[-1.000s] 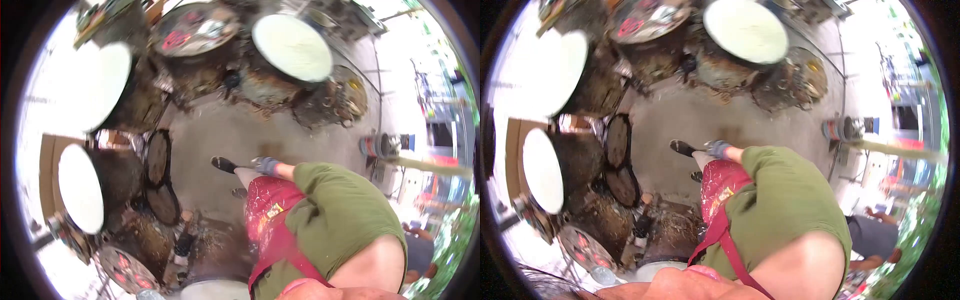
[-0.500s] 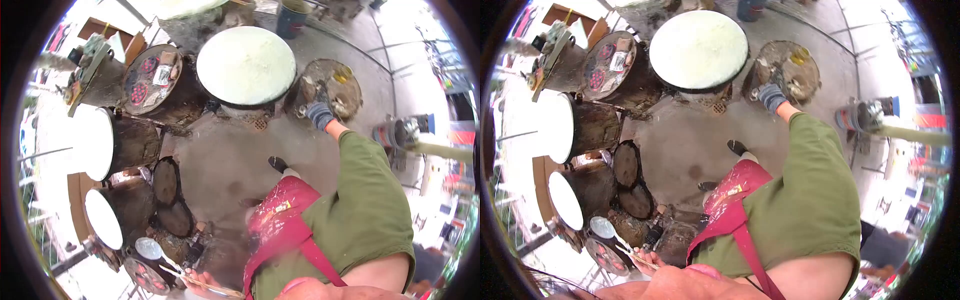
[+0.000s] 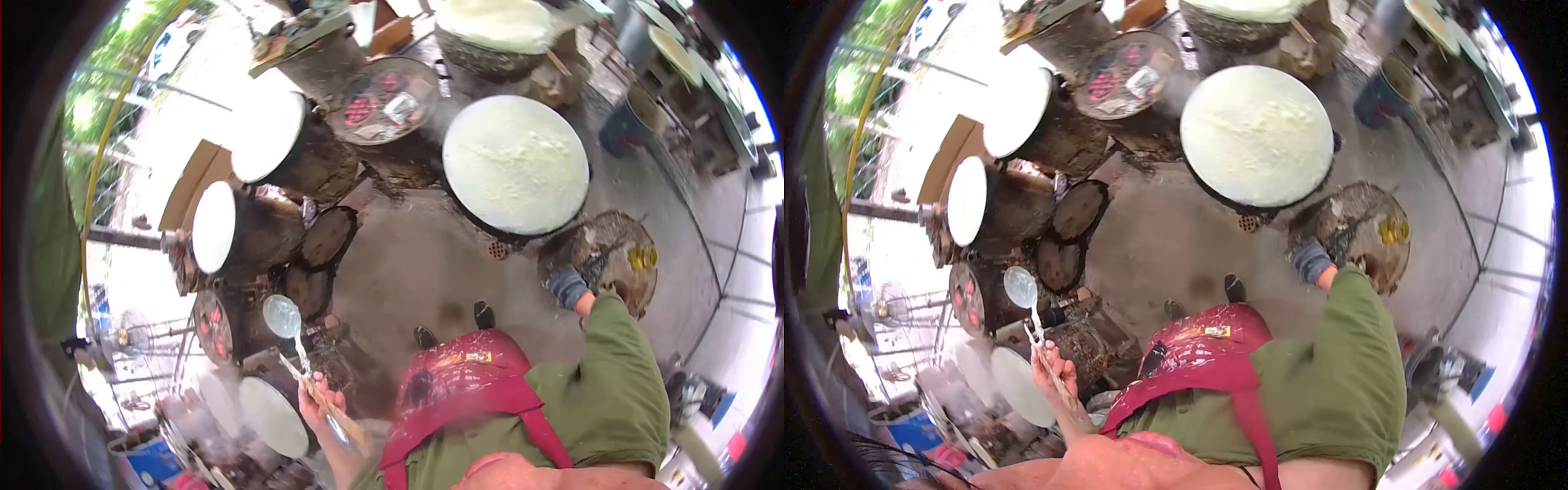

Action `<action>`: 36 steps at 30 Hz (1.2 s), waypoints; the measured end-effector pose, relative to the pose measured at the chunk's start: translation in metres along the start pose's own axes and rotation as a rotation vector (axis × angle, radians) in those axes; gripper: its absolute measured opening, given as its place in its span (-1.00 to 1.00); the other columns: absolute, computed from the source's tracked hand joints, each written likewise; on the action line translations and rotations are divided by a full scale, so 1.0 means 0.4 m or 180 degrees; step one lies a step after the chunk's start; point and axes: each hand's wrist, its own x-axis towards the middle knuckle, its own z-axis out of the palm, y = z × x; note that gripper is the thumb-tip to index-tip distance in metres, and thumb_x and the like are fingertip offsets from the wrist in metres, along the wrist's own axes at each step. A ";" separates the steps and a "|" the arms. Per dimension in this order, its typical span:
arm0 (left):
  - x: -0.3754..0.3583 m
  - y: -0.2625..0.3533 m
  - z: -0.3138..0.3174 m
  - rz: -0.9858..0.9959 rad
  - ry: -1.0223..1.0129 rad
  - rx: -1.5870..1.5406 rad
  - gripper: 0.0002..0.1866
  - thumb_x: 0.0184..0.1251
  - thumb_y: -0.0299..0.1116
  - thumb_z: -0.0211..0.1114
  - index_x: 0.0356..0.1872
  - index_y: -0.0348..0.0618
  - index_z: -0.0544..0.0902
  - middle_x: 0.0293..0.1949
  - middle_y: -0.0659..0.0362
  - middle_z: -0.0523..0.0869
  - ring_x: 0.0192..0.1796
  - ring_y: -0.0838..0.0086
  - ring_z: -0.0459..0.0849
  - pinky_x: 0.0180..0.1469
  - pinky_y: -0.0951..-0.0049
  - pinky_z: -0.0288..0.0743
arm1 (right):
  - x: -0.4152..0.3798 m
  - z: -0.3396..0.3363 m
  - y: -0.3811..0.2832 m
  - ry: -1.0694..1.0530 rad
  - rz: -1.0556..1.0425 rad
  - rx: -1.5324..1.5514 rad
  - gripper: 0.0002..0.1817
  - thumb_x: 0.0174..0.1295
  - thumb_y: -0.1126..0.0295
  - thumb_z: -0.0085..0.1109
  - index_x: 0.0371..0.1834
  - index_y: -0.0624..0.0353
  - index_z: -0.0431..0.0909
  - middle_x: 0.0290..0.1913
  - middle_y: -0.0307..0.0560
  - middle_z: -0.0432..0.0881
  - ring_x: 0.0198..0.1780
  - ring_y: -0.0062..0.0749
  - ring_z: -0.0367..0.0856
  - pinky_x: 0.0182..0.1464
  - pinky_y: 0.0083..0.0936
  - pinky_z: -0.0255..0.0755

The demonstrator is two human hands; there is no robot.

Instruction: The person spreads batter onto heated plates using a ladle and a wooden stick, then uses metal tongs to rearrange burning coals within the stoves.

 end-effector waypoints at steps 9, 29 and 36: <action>0.015 0.051 -0.119 0.0132 0.0101 -0.0417 -0.64 0.41 -0.11 -0.16 -0.17 -0.25 0.37 -0.54 0.26 0.50 -0.85 0.73 0.15 -0.65 0.50 0.37 | 0.055 -0.467 0.198 0.0192 0.1204 0.0049 -0.72 -0.16 0.40 0.03 -0.29 0.03 0.53 -0.41 -0.01 0.52 -0.27 -0.16 0.51 -0.24 -0.22 0.35; 0.437 0.422 -0.211 0.0070 0.0305 -0.0209 -0.68 0.34 -0.12 0.02 -0.23 -0.19 0.49 -0.66 0.38 0.40 -0.84 0.77 0.07 -0.79 0.77 0.20 | 0.639 -1.250 0.048 0.4504 -0.0819 0.4256 -0.62 0.22 0.41 0.02 0.07 0.36 0.33 -0.08 0.02 0.51 -0.05 -0.30 0.52 0.23 -0.24 0.30; 0.590 0.433 -0.095 0.0077 -0.0198 -0.0390 -0.69 0.38 -0.14 -0.03 -0.22 -0.22 0.47 -0.56 0.33 0.51 -0.81 0.77 0.12 -0.77 0.75 0.11 | 0.891 -1.197 0.143 0.3692 -0.0573 0.4828 -0.44 0.06 0.27 0.23 0.08 0.34 0.31 0.01 0.03 0.49 0.01 -0.28 0.52 0.10 -0.35 0.42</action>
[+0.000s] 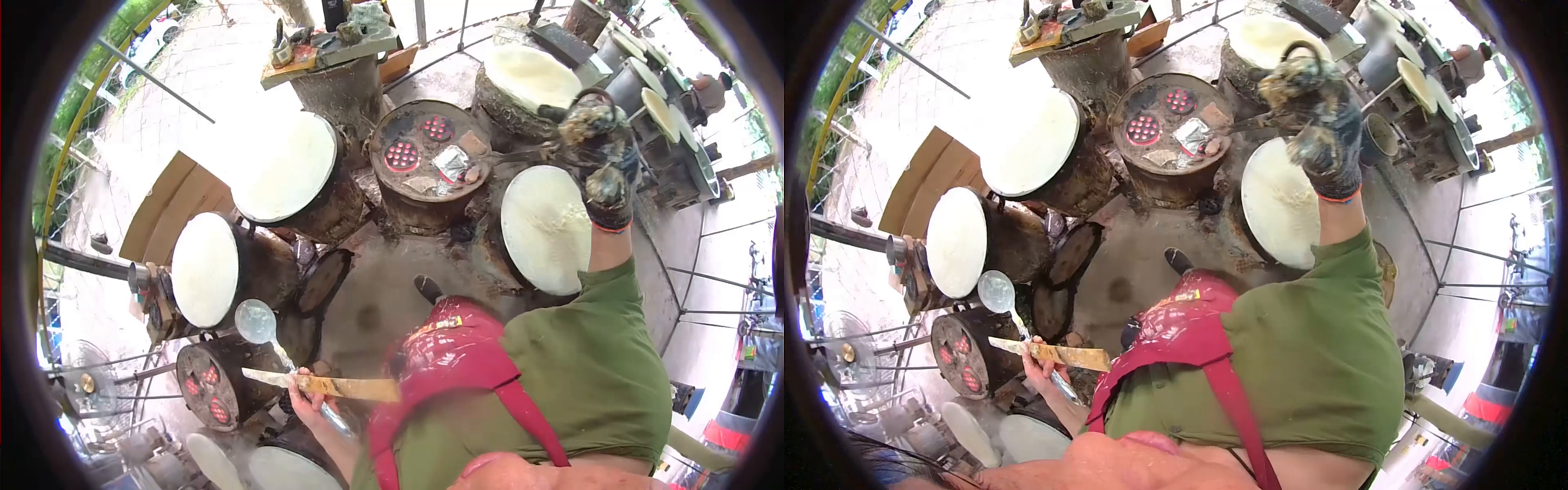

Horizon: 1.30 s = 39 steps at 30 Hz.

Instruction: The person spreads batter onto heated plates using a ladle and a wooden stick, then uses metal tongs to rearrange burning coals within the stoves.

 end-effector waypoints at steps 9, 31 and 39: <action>0.146 -0.022 0.168 0.0455 0.0473 0.0326 -0.71 0.40 -0.19 -0.05 -0.22 -0.26 0.41 -0.44 0.22 0.53 -0.82 0.75 0.12 -0.82 0.76 0.05 | 0.188 0.025 0.202 -0.1479 0.0119 -0.0293 -0.16 -0.03 0.11 0.35 0.24 0.33 0.17 0.08 0.02 0.46 0.11 -0.37 0.42 0.21 -0.42 0.25; 0.276 0.098 0.109 0.0206 0.0048 0.0151 -0.68 0.39 -0.21 -0.04 -0.19 -0.35 0.42 -0.38 0.11 0.60 -0.82 0.75 0.16 -0.80 0.76 0.11 | 0.191 0.158 0.226 -0.1450 -0.0052 0.0264 -0.02 -0.26 0.23 0.50 0.27 0.24 0.14 0.16 0.10 0.37 0.16 -0.23 0.40 0.22 -0.29 0.25; 0.292 0.083 0.181 0.0224 0.0490 0.0196 -0.68 0.34 -0.15 0.04 -0.27 -0.28 0.44 -0.65 0.31 0.35 -0.83 0.76 0.08 -0.81 0.78 -0.02 | 0.137 0.124 0.288 -0.1750 0.0465 -0.0004 -0.36 -0.07 -0.02 0.31 -0.05 0.27 0.48 0.01 0.02 0.48 -0.03 -0.23 0.52 0.23 -0.22 0.20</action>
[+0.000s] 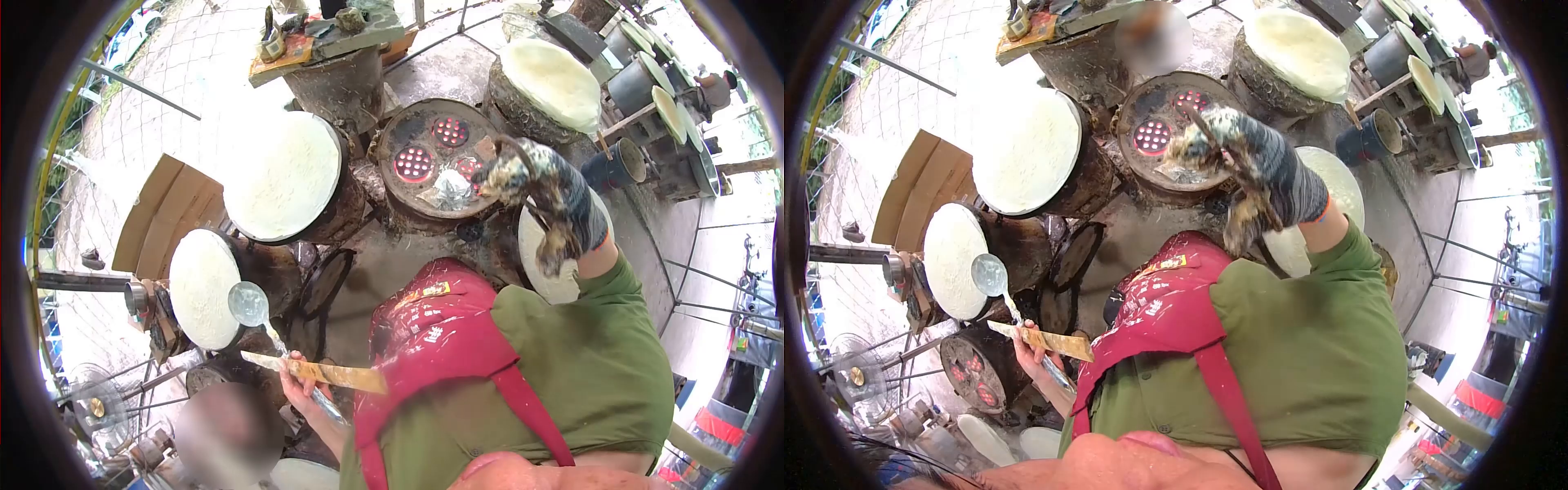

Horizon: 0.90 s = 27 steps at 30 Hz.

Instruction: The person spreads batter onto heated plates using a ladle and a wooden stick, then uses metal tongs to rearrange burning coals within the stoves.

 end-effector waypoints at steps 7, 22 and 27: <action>0.019 -0.015 -0.008 0.0105 0.0205 0.0090 -0.68 0.34 -0.15 0.05 -0.29 -0.27 0.45 -0.63 0.32 0.38 -0.82 0.78 0.07 -0.82 0.77 -0.02 | -0.059 -0.103 -0.021 0.0469 0.0089 -0.0093 -0.53 0.18 0.20 0.11 0.07 0.28 0.37 -0.03 0.01 0.50 -0.06 -0.24 0.51 0.10 -0.26 0.35; -0.012 -0.054 -0.021 0.0267 0.0235 -0.0289 -0.69 0.36 -0.18 0.03 -0.25 -0.31 0.42 -0.48 0.18 0.52 -0.83 0.74 0.11 -0.84 0.76 -0.01 | 0.130 -0.095 0.075 0.2702 -0.0738 0.0629 -0.49 0.17 0.22 0.12 0.12 0.30 0.32 -0.03 -0.01 0.48 -0.08 -0.28 0.50 0.07 -0.23 0.40; -0.030 -0.052 -0.006 0.0360 0.0332 -0.0319 -0.68 0.36 -0.18 0.02 -0.24 -0.31 0.42 -0.52 0.21 0.49 -0.82 0.74 0.11 -0.83 0.76 0.02 | 0.167 -0.082 0.106 0.2774 -0.0690 0.0708 -0.47 0.17 0.23 0.12 0.14 0.30 0.30 -0.03 -0.01 0.48 -0.08 -0.29 0.50 0.06 -0.23 0.41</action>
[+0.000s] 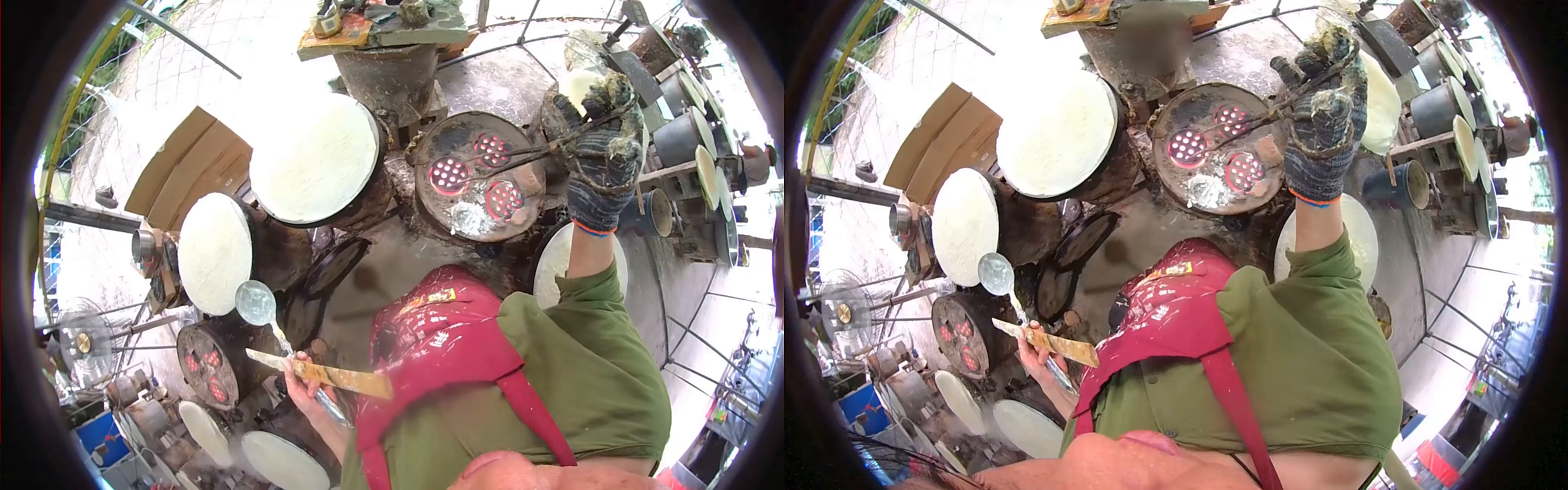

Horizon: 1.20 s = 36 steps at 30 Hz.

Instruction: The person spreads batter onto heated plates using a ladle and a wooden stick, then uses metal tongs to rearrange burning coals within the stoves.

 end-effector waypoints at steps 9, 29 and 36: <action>-0.024 -0.010 0.038 0.0108 0.0301 -0.0082 -0.70 0.35 -0.18 0.06 -0.27 -0.28 0.40 -0.63 0.29 0.33 -0.81 0.76 0.07 -0.83 0.78 -0.01 | 0.036 0.058 0.045 -0.0031 0.0101 0.0135 -0.44 0.17 0.24 0.13 0.17 0.31 0.26 -0.02 -0.02 0.47 -0.09 -0.31 0.49 0.04 -0.21 0.44; -0.087 -0.011 -0.039 0.0203 0.0043 -0.0247 -0.71 0.41 -0.16 -0.08 -0.24 -0.21 0.38 -0.62 0.33 0.40 -0.84 0.78 0.10 -0.64 0.66 0.45 | 0.110 0.068 0.199 0.0480 0.0477 -0.0236 -0.74 0.13 0.43 0.19 -0.09 0.16 0.48 -0.25 -0.19 0.55 -0.41 -0.48 0.51 -0.33 -0.40 0.53; -0.109 -0.005 -0.030 0.0448 0.0483 -0.0062 -0.75 0.32 -0.19 0.07 -0.25 -0.19 0.41 -0.34 0.27 0.47 -0.77 0.78 0.10 -0.81 0.79 0.02 | 0.194 -0.063 0.185 0.0774 0.0710 0.0191 -0.74 0.04 0.49 0.25 -0.16 0.14 0.51 -0.37 -0.18 0.54 -0.49 -0.51 0.48 -0.48 -0.36 0.55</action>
